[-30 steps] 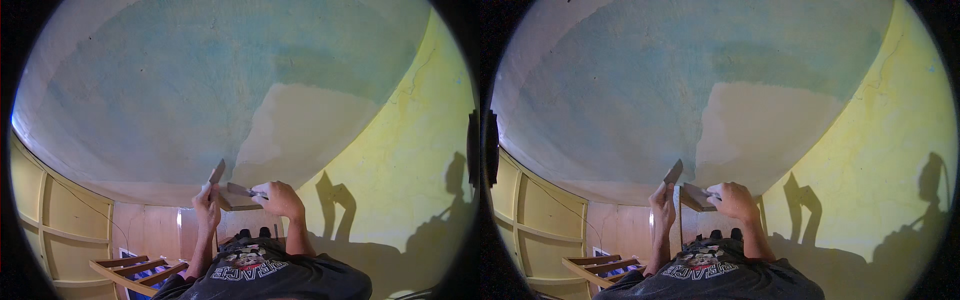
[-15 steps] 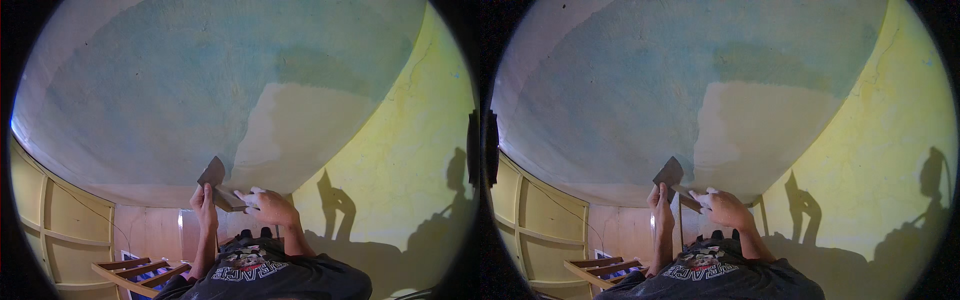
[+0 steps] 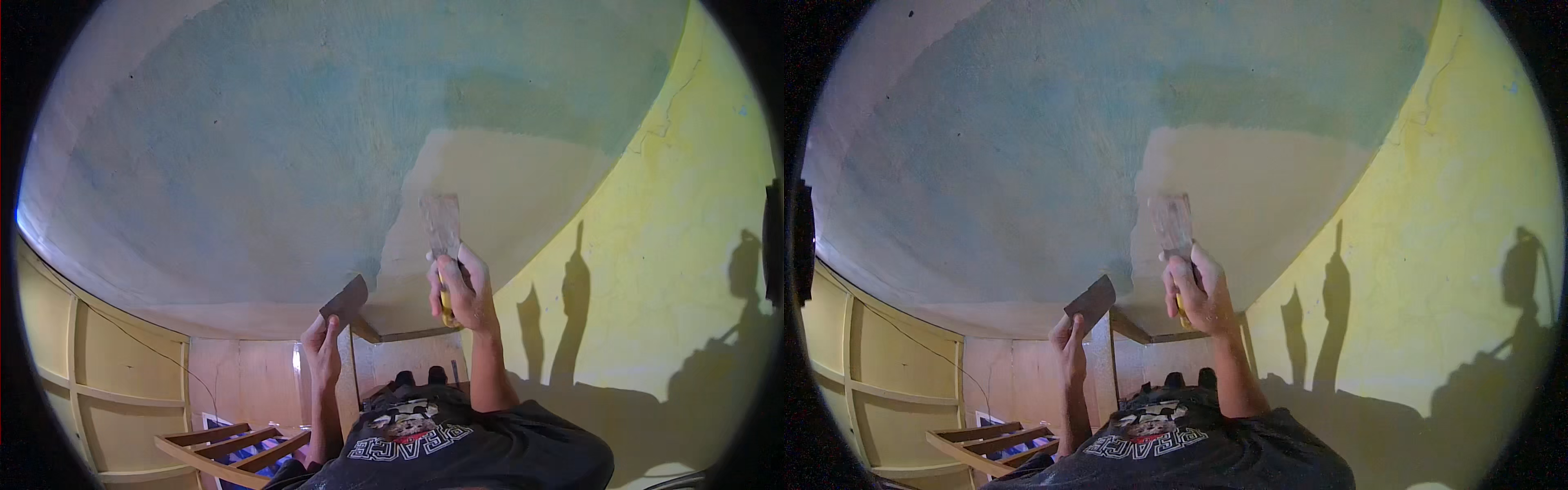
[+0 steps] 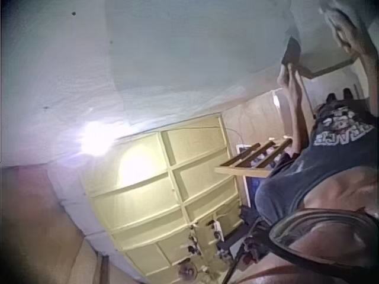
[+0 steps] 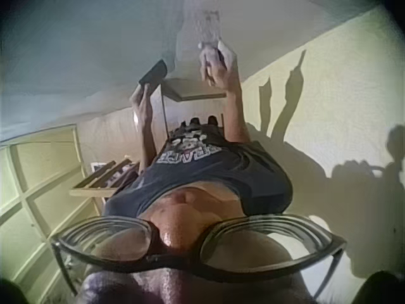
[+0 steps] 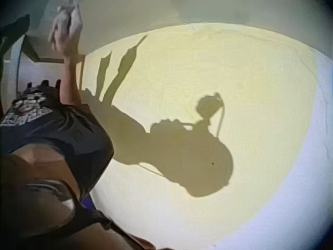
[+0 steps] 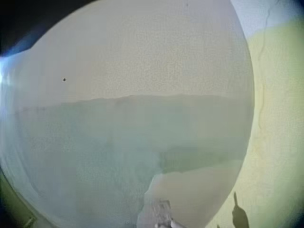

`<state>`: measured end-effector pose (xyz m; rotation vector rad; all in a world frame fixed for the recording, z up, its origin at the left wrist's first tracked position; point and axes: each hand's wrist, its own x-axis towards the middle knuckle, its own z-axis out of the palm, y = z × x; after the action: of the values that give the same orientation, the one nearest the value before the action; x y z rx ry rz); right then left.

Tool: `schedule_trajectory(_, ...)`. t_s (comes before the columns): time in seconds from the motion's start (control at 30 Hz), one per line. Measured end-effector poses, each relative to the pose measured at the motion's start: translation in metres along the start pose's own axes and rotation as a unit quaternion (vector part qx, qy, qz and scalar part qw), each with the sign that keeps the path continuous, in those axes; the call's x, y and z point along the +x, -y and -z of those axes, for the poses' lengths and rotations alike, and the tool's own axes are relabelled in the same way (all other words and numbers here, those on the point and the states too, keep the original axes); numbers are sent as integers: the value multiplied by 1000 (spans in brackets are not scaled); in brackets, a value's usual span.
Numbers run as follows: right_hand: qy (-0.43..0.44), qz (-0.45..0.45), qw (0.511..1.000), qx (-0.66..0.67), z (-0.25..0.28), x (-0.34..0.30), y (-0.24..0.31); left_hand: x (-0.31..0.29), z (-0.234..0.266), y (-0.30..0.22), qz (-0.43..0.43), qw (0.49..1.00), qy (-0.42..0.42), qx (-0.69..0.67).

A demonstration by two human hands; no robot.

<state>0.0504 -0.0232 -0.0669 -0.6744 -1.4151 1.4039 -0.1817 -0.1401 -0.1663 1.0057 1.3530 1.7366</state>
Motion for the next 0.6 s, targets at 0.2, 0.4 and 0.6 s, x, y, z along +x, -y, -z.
schedule_trajectory(0.2, -36, 54, 989, 129, -41, 34, -25, -5, -7, -20, -1, 1000, -9, 20)
schedule_trajectory(0.4, -47, 81, 968, 232, -51, 45, -34, -15, 8, -7, 13, 999, -25, 26)
schedule_trajectory(0.6, -92, 60, 964, 242, -58, 48, -24, -17, 19, 3, 5, 999, -33, 22)
